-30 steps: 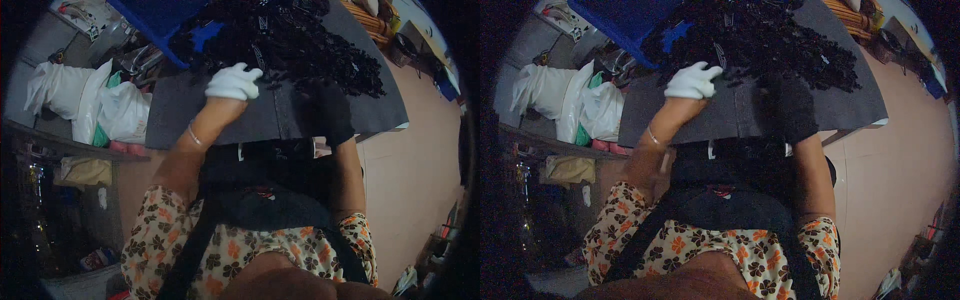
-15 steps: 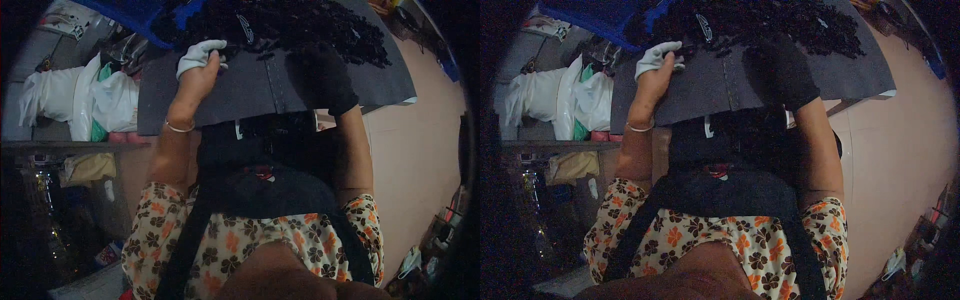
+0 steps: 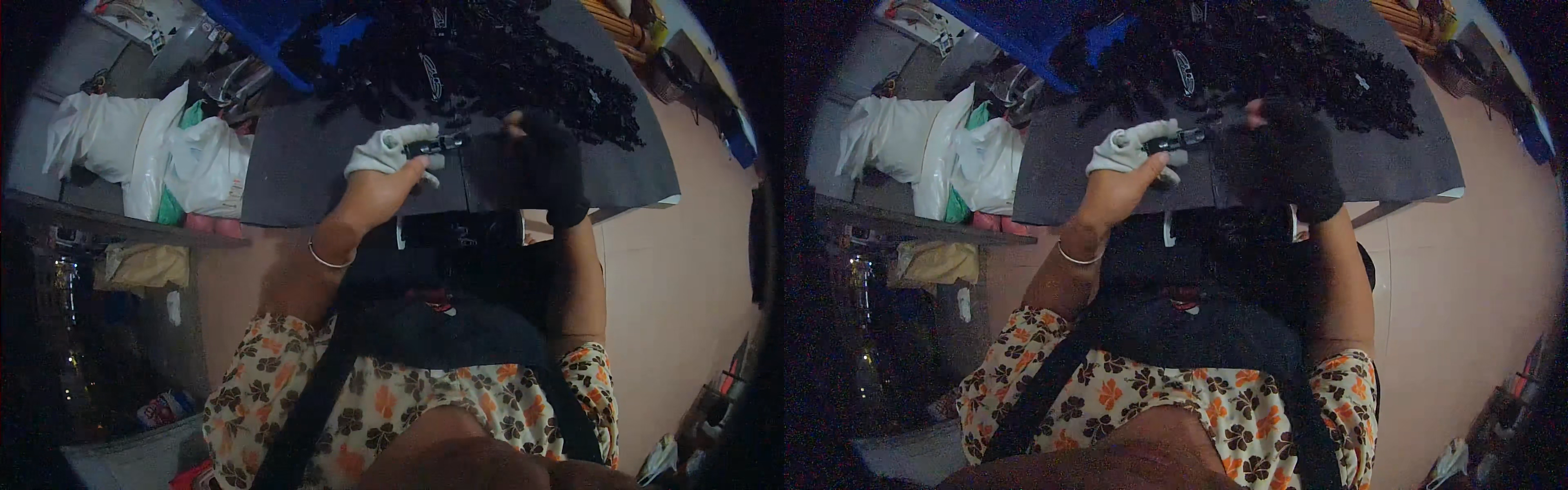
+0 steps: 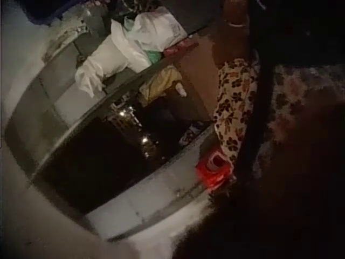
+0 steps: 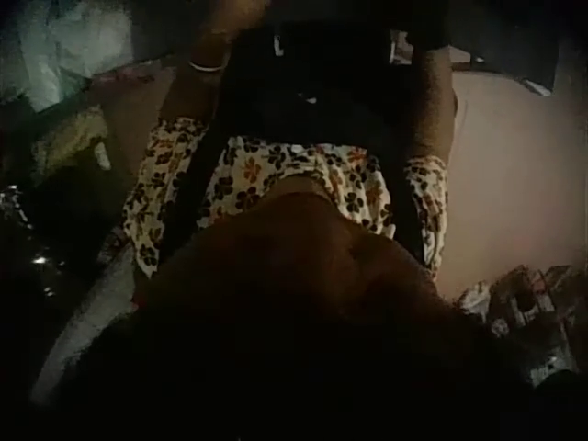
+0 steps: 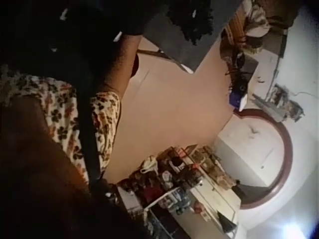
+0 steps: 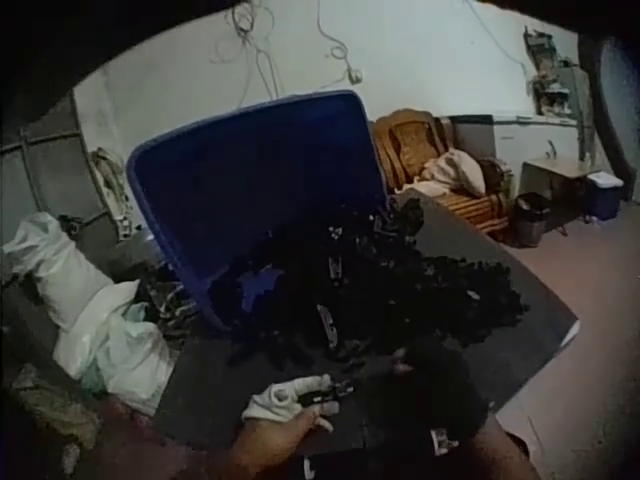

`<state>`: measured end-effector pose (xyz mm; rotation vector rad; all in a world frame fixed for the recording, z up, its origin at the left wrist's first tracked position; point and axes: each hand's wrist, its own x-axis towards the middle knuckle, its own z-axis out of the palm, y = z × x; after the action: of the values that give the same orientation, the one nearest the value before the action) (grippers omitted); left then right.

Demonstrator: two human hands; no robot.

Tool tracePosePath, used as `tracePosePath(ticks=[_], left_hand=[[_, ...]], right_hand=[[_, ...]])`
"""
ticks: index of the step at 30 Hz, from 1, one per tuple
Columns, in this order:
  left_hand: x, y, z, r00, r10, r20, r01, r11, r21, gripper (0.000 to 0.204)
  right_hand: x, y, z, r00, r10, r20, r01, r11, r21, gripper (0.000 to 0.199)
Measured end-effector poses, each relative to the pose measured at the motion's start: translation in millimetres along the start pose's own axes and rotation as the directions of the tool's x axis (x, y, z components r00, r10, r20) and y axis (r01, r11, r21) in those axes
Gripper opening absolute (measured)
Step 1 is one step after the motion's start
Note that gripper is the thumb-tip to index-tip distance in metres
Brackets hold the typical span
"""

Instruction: Assembling small black plastic or mechanical components at a factory workstation.

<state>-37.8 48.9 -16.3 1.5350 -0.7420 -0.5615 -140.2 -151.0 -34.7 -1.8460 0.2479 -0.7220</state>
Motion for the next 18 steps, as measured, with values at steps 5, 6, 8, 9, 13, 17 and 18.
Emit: tracePosePath(ticks=[5, 6, 8, 9, 13, 17, 18], left_hand=[[0, 3, 5, 0.993, 0.115, 0.007, -0.116, 0.993, 0.037, 0.033], [-1, 8, 6, 0.998, 0.041, 0.036, -0.044, 0.994, 0.096, 0.033], [0, 8, 7, 0.997, -0.034, 0.064, 0.024, 0.988, 0.155, 0.033], [-1, 7, 7, 0.997, 0.020, 0.072, -0.028, 0.993, 0.112, 0.032], [-5, 23, 9, 0.997, 0.017, 0.081, -0.034, 0.979, 0.203, 0.025], [-2, 9, 4, 0.997, 0.034, 0.071, -0.036, 0.999, 0.029, 0.027], [-3, 11, 2, 0.997, -0.006, 0.082, 0.008, 1.000, -0.025, 0.029]], right_hand=[[-6, -3, 20, 0.971, -0.182, 0.154, 0.165, 0.980, 0.115, 0.014], [-8, -6, 24, 0.954, -0.262, 0.146, 0.262, 0.965, 0.021, 0.015], [-10, -13, 29, 0.900, -0.423, 0.110, 0.435, 0.888, -0.146, 0.018], [-11, -18, 32, 0.810, -0.577, 0.107, 0.579, 0.756, -0.304, 0.022], [-20, -36, 32, 0.935, -0.316, 0.159, 0.343, 0.919, -0.193, 0.018], [-17, -23, 35, 0.909, -0.352, 0.225, 0.393, 0.903, -0.173, 0.024], [-15, -20, 36, 0.834, -0.485, 0.263, 0.544, 0.800, -0.253, 0.026]])
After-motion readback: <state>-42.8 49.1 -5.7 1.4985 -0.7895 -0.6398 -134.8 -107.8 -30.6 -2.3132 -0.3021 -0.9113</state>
